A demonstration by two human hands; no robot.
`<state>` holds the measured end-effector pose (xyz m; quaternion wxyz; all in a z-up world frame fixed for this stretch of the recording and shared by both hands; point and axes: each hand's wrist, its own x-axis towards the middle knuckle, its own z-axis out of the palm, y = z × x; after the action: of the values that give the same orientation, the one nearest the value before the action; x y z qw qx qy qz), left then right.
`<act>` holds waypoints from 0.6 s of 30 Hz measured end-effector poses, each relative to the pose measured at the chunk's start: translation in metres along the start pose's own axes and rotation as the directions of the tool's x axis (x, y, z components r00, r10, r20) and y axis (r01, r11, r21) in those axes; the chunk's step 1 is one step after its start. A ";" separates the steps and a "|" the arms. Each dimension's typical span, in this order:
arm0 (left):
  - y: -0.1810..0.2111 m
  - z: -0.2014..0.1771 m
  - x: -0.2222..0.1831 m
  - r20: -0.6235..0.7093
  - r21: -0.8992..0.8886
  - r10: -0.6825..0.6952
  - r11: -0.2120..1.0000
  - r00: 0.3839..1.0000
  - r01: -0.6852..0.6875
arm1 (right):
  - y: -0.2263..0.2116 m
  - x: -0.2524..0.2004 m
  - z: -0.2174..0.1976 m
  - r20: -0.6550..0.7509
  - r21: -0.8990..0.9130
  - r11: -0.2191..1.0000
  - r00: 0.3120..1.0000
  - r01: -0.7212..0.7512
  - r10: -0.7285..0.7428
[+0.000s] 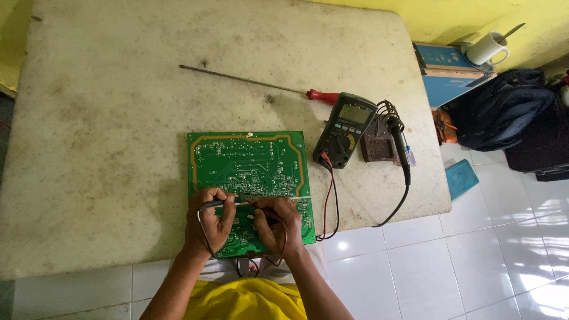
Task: Testing a circuit board using a digital multimeter and inspecting components by flipping the board.
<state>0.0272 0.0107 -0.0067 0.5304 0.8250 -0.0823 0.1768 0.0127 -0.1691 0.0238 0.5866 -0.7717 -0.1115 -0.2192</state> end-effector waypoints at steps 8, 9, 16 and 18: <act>-0.002 0.001 -0.001 -0.008 0.021 0.018 1.000 1.000 -0.018 | -0.001 0.001 0.000 -0.001 0.009 1.000 1.000 0.002 -0.002; -0.002 0.002 -0.002 -0.017 0.005 0.017 1.000 1.000 -0.017 | -0.002 0.001 0.001 -0.015 0.019 1.000 1.000 0.006 -0.006; -0.004 -0.001 -0.004 -0.053 -0.023 -0.011 1.000 0.999 0.010 | 0.001 0.000 -0.003 0.031 -0.023 1.000 0.999 0.012 -0.011; 0.002 -0.003 0.000 -0.033 -0.047 0.021 0.999 0.999 -0.022 | -0.001 0.000 -0.005 0.025 -0.008 1.000 0.999 -0.027 0.027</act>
<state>0.0255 0.0129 -0.0037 0.5491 0.8083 -0.0866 0.1940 0.0113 -0.1731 0.0259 0.5853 -0.7779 -0.1076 -0.2017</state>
